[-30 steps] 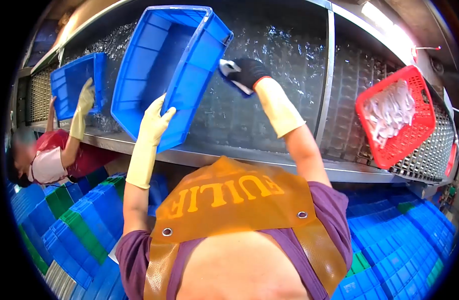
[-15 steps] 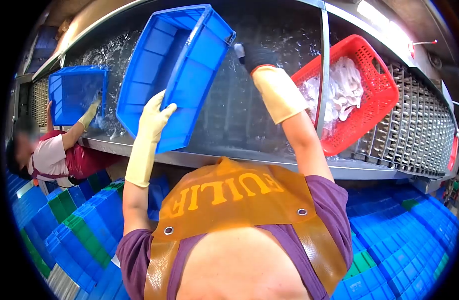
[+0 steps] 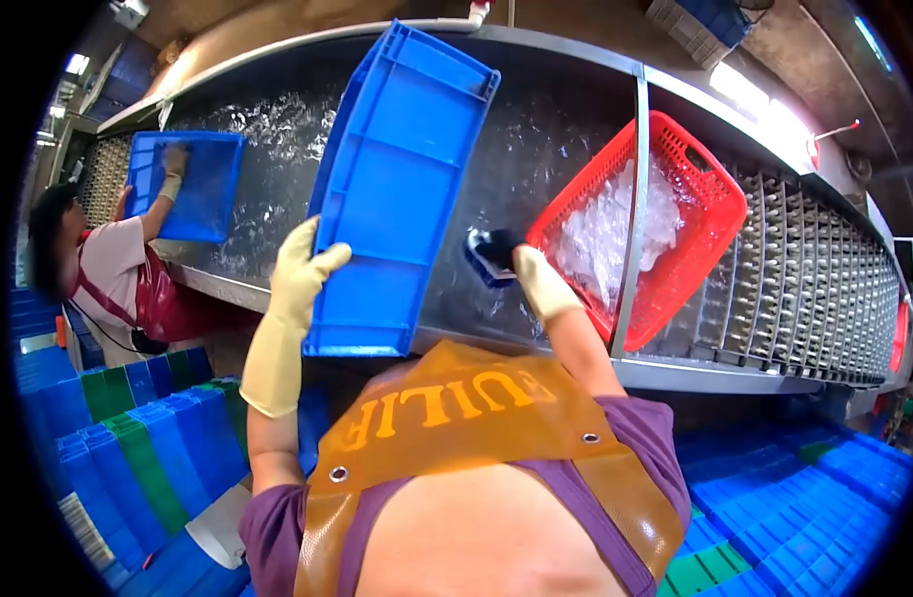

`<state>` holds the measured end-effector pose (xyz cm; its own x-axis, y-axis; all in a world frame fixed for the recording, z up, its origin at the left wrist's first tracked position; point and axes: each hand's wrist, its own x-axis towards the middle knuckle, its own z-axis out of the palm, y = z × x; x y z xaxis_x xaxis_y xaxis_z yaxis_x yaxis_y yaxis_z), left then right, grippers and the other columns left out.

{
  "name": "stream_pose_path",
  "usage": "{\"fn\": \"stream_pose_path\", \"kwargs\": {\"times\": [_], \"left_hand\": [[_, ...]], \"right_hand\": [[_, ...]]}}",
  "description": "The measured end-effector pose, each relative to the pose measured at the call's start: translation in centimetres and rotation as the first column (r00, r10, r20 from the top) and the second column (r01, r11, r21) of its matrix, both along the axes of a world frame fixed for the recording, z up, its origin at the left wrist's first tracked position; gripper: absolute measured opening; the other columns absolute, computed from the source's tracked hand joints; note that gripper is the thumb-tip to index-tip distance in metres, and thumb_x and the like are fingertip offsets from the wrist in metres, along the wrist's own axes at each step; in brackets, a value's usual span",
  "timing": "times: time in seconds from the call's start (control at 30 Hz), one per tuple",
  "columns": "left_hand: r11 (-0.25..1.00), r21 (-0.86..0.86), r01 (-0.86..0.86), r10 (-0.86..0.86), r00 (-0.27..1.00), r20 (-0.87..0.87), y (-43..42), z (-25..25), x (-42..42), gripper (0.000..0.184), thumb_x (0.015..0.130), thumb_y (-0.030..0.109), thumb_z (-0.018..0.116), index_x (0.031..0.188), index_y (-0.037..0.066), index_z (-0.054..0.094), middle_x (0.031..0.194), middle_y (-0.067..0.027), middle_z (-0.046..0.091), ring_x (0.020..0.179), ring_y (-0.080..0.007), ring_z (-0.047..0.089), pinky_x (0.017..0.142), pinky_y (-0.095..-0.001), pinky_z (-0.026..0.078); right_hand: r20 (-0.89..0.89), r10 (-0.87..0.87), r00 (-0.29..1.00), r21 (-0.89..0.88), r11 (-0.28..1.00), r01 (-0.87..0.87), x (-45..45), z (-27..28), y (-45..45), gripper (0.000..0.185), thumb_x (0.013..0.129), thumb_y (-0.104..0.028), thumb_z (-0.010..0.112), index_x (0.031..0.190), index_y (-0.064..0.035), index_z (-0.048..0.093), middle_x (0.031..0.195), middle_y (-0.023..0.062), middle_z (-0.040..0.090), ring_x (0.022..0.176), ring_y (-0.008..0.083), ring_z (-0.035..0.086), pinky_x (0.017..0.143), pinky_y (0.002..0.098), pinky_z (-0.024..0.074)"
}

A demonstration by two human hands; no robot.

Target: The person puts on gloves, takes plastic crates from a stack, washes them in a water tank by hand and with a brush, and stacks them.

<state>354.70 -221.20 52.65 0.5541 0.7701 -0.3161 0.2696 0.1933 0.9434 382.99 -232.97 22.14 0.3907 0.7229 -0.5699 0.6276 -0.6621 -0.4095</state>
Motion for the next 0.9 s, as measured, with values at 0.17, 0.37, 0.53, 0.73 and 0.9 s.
{"fn": "stream_pose_path", "kwargs": {"times": [0.17, 0.37, 0.53, 0.73, 0.9], "left_hand": [[0.999, -0.034, 0.04, -0.038, 0.998, 0.052, -1.3, 1.1, -0.3, 0.046, 0.081, 0.0, 0.064, 0.126, -0.005, 0.051, 0.11, -0.0075, 0.062, 0.095, -0.0144, 0.059, 0.086, -0.0277, 0.048], [0.999, 0.029, 0.038, -0.04, 0.998, 0.042, -3.7, 1.5, 2.1, 0.042, 0.082, 0.0, 0.062, 0.123, -0.005, 0.054, 0.109, -0.0084, 0.063, 0.096, -0.0139, 0.059, 0.085, -0.0267, 0.048], [0.947, 0.283, 0.152, -0.085, 0.969, -0.233, -4.8, 1.3, 4.1, 0.043, 0.082, 0.0, 0.062, 0.124, -0.005, 0.054, 0.114, -0.0119, 0.063, 0.104, -0.017, 0.059, 0.09, -0.0269, 0.045], [0.989, 0.121, 0.082, -0.068, 0.991, -0.117, -5.1, 1.4, 5.1, 0.046, 0.081, 0.003, 0.064, 0.125, -0.005, 0.053, 0.118, -0.013, 0.062, 0.107, -0.0183, 0.059, 0.095, -0.0282, 0.043], [0.991, 0.127, 0.034, -0.021, 0.994, -0.105, -5.0, 1.2, 5.5, 0.045, 0.082, 0.001, 0.063, 0.125, -0.005, 0.053, 0.117, -0.0116, 0.062, 0.105, -0.0175, 0.059, 0.092, -0.0273, 0.045]], "right_hand": [[-0.234, -0.37, 0.899, 0.708, 0.569, 0.418, 7.3, 18.7, -3.2, 0.044, 0.082, -0.038, 0.066, 0.113, -0.006, 0.063, 0.101, 0.0193, 0.067, 0.094, 0.0321, 0.066, 0.08, 0.0391, 0.0501], [0.322, 0.033, 0.946, 0.743, 0.611, -0.274, 11.8, 26.8, 4.1, 0.032, 0.083, -0.032, 0.062, 0.108, -0.0119, 0.066, 0.102, 0.0189, 0.066, 0.097, 0.0349, 0.064, 0.085, 0.0385, 0.0501], [0.601, 0.363, 0.712, -0.034, 0.902, -0.43, 16.8, 28.4, 6.5, 0.045, 0.08, -0.046, 0.058, 0.109, -0.0127, 0.067, 0.105, 0.0166, 0.067, 0.097, 0.0313, 0.065, 0.083, 0.0382, 0.0499], [0.405, 0.308, 0.861, 0.127, 0.914, -0.386, 14.2, 30.1, 4.2, 0.048, 0.08, -0.048, 0.061, 0.118, -0.0176, 0.063, 0.112, 0.0142, 0.065, 0.105, 0.0334, 0.061, 0.091, 0.0396, 0.0467], [0.403, 0.202, 0.893, 0.159, 0.945, -0.285, 13.9, 30.8, 4.5, 0.044, 0.083, -0.045, 0.058, 0.117, -0.018, 0.063, 0.113, 0.0148, 0.065, 0.106, 0.0337, 0.061, 0.092, 0.0398, 0.0468]]}}
